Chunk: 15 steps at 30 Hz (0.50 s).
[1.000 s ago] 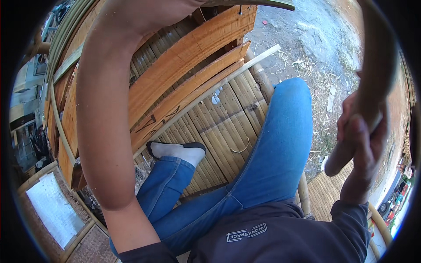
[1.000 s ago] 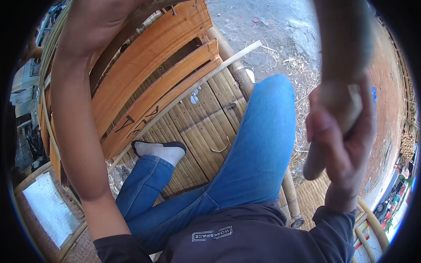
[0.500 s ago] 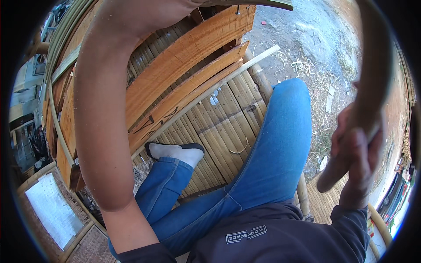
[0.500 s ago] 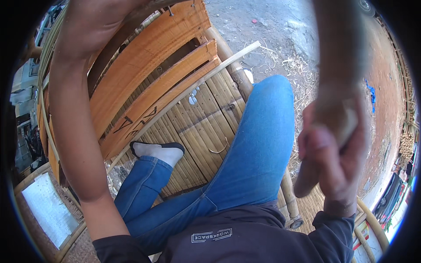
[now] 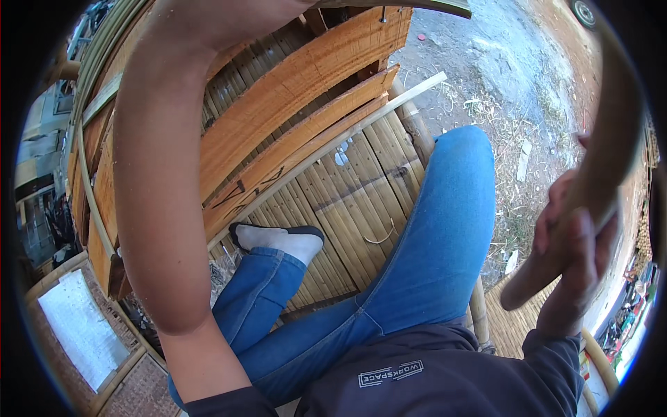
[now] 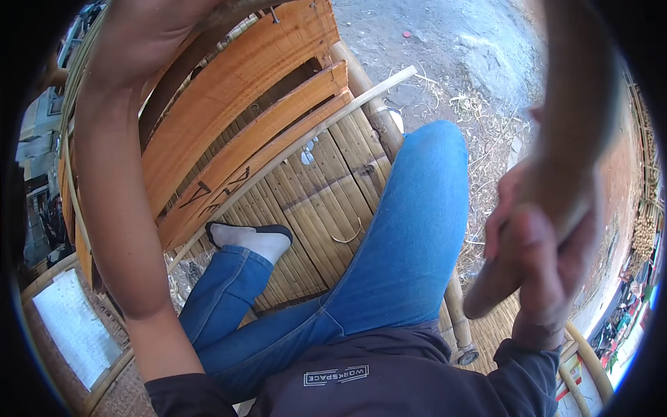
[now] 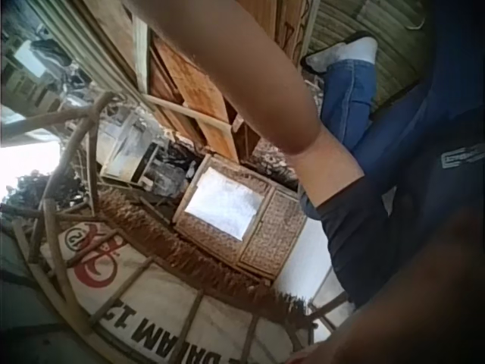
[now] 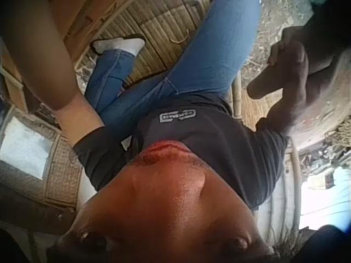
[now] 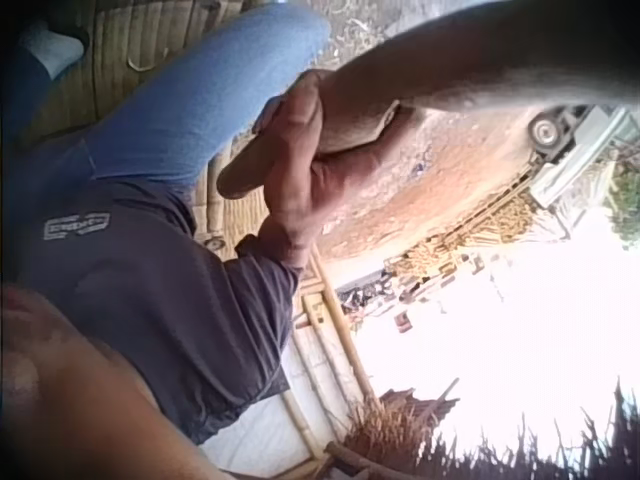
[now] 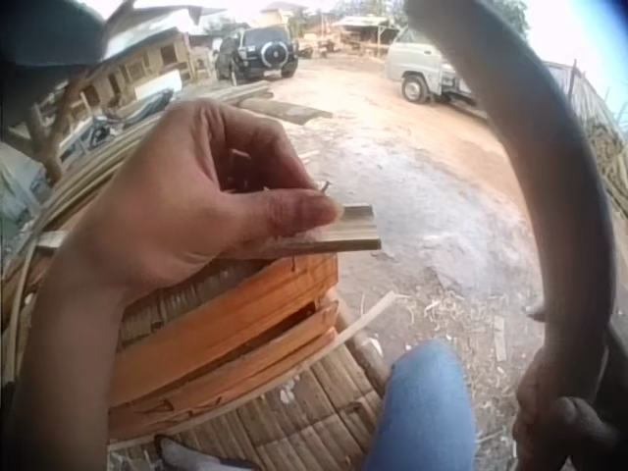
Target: The person fastens a bamboo strip to a wooden frame. They position the strip, insert a metal fastener through the bamboo into the wood, and use a piece of bamboo as a mallet to hammer it into place.
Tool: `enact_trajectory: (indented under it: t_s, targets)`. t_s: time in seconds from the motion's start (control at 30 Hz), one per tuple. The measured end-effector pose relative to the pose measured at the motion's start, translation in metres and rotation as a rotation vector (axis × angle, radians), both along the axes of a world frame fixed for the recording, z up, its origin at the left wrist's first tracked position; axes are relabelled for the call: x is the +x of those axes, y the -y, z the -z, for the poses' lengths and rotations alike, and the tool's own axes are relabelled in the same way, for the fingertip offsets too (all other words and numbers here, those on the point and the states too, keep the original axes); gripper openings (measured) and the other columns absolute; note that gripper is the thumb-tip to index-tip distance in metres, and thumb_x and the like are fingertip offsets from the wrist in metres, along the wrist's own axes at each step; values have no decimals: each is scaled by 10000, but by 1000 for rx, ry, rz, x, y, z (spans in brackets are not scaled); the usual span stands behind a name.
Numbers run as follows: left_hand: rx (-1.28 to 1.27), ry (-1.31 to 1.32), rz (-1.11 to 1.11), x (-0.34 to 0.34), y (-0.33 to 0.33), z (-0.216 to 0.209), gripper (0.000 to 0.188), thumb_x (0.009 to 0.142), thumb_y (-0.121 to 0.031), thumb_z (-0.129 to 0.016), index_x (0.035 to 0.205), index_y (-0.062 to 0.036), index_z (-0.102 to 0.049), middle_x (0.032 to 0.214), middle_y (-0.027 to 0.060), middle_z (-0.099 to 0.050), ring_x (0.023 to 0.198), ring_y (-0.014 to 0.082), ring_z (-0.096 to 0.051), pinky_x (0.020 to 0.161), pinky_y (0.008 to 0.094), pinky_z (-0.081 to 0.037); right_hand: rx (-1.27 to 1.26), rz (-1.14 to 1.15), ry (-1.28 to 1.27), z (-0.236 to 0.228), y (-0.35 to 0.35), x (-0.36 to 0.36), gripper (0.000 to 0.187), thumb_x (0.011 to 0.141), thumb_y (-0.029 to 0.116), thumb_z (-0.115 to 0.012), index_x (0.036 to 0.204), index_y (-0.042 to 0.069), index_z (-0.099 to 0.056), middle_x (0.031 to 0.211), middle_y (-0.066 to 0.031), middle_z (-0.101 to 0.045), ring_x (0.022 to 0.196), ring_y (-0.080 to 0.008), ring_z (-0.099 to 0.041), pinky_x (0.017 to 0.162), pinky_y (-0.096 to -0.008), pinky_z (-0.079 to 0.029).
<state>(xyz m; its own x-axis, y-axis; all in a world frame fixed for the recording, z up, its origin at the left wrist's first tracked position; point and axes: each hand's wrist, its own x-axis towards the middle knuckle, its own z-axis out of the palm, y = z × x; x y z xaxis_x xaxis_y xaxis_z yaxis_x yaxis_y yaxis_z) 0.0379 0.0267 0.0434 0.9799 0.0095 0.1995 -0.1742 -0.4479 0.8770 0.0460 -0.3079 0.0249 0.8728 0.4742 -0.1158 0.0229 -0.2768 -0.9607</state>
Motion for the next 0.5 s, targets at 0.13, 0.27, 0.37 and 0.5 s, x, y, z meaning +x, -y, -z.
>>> enact_trajectory:
  t_s: [0.13,0.27,0.37,0.5]
  targets:
    - [79,82,44,2,-2,6,142,841,-151,-814,826,-46,-721,742,38,-704,640,67,-638,620,217,-546,-30,67,-4,3,2,-6,794,886,298,-665,1503,-30,-289,970,-171,-580,614,-129,-559,537,-242,-466]
    - [8,256,-16,5,12,30,142,840,-159,-816,827,-50,-725,742,37,-704,634,67,-626,618,222,-531,-64,106,3,7,-1,-10,752,906,298,-633,1487,-44,-300,988,-176,-571,627,-127,-554,551,-230,-461]
    - [34,253,-21,3,-7,20,137,839,-153,-816,823,-51,-726,740,33,-703,622,64,-614,600,218,-518,-22,70,23,6,3,-11,748,908,287,-624,1489,-53,-295,971,-165,-562,627,-123,-548,544,-224,-453]
    - [49,79,67,2,-3,0,135,838,-153,-817,815,-55,-727,725,28,-697,616,64,-609,597,220,-517,-22,133,0,0,6,-5,809,848,289,-708,1480,-38,-322,981,-189,-596,631,-134,-581,551,-247,-481]
